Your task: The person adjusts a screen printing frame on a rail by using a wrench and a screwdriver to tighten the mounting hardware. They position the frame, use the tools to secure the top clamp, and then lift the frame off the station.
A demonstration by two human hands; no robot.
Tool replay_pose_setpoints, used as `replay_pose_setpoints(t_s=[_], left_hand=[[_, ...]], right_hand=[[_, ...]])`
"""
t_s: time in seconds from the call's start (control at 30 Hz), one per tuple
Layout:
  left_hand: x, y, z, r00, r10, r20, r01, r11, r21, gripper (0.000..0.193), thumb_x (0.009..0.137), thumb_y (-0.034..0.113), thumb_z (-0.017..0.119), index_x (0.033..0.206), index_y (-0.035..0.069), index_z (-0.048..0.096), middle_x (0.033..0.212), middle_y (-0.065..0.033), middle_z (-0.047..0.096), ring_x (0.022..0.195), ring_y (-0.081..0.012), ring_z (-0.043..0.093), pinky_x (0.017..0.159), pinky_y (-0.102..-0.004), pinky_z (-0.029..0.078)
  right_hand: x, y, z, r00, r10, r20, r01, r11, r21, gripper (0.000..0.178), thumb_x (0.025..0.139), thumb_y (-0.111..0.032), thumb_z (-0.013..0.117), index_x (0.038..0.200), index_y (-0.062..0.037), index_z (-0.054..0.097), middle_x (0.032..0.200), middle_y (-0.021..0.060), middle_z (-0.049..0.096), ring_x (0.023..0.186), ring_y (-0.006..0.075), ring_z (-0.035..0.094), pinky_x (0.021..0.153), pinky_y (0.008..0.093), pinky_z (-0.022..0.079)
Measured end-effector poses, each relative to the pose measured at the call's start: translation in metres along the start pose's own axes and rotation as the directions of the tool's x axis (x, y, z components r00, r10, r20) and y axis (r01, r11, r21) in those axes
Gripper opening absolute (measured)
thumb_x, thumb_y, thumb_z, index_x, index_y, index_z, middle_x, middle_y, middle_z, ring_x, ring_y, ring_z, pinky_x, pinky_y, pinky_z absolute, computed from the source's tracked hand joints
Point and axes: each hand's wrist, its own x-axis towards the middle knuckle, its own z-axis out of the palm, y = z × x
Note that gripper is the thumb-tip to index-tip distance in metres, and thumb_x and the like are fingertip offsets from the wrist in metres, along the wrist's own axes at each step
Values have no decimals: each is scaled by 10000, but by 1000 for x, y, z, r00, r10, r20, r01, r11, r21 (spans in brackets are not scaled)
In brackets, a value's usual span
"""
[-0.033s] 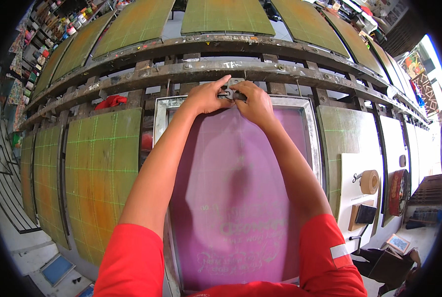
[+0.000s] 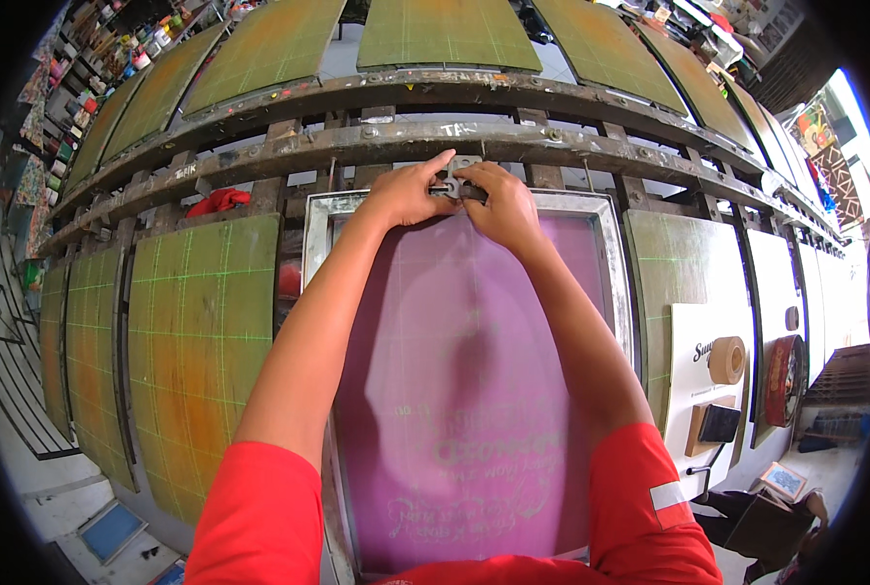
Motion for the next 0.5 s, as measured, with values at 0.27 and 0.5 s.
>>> replay_pose_setpoints(t_s=[0.27,0.5], left_hand=[[-4,11,-5,999,-31,12,31,1000,5,949,715,557,722,1537,244,363,1178,-135,688,1098,-329,652,944,-422,498],[-8,8,-7,998,-62,8,62,998,12,938,712,555,721,1531,253,376,1182,-116,688,1096,-312,656,935,-408,503]], right_hand=[[10,30,-7,788,558,-261,-213,644,735,174,883,-86,686,1026,8,716,860,27,672,817,88,580,759,269,474],[22,6,-39,967,232,109,-249,950,186,206,833,-148,752,1012,-46,749,924,81,706,812,194,648,773,315,498]])
